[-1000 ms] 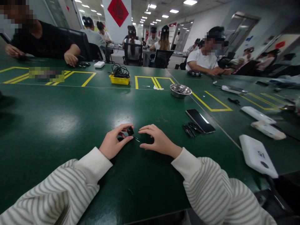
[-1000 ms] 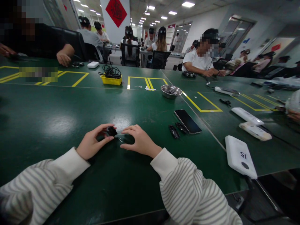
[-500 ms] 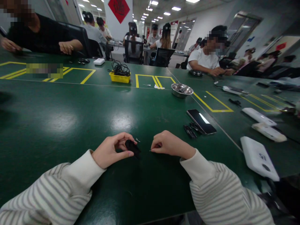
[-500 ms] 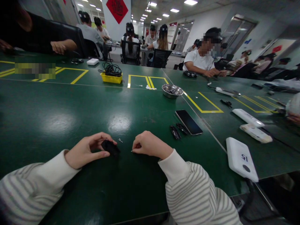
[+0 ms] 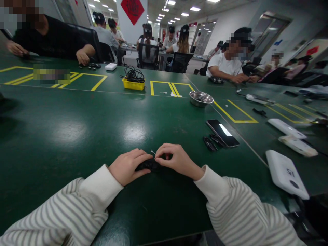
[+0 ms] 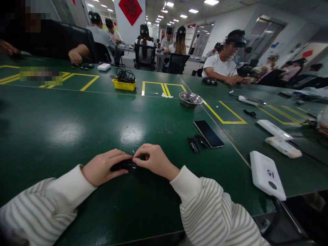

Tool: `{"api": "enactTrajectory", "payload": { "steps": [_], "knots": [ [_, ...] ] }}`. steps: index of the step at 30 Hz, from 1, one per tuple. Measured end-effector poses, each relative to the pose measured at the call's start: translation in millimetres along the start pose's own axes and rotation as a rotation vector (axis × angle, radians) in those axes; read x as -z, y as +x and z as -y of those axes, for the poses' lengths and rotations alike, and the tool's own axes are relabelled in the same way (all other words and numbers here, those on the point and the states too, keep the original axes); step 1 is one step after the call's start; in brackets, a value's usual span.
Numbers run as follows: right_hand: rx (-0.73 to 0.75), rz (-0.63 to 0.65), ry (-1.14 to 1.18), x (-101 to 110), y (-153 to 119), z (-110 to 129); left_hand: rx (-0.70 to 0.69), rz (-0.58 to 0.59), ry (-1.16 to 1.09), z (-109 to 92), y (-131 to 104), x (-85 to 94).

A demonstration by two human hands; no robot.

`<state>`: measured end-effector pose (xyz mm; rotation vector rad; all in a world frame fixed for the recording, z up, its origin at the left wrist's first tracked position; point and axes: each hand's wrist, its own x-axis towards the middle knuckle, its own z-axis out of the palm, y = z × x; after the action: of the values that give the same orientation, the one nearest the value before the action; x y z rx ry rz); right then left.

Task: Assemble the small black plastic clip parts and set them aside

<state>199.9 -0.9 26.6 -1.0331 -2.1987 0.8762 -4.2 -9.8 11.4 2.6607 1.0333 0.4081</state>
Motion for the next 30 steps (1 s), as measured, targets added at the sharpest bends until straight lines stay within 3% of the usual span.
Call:
{"api": "enactTrajectory", "payload": {
  "steps": [5, 17, 24, 30],
  "knots": [
    [-0.021, -0.059, -0.035, -15.8, -0.1, 2.6, 0.084, -0.042, -0.002, -3.9, 2.0, -2.2],
    [-0.031, -0.069, -0.144, -19.9, -0.6, 3.7, 0.124, -0.009, -0.018, -5.5, 3.9, -2.7],
    [-0.019, -0.090, -0.172, -20.6, -0.6, 5.9, -0.055, -0.051, -0.204, 6.1, 2.5, -0.7],
    [-0.009, -0.086, -0.189, -20.6, -0.8, 5.7, -0.047, -0.101, -0.252, 5.9, 3.4, -3.1]
  ]
}}
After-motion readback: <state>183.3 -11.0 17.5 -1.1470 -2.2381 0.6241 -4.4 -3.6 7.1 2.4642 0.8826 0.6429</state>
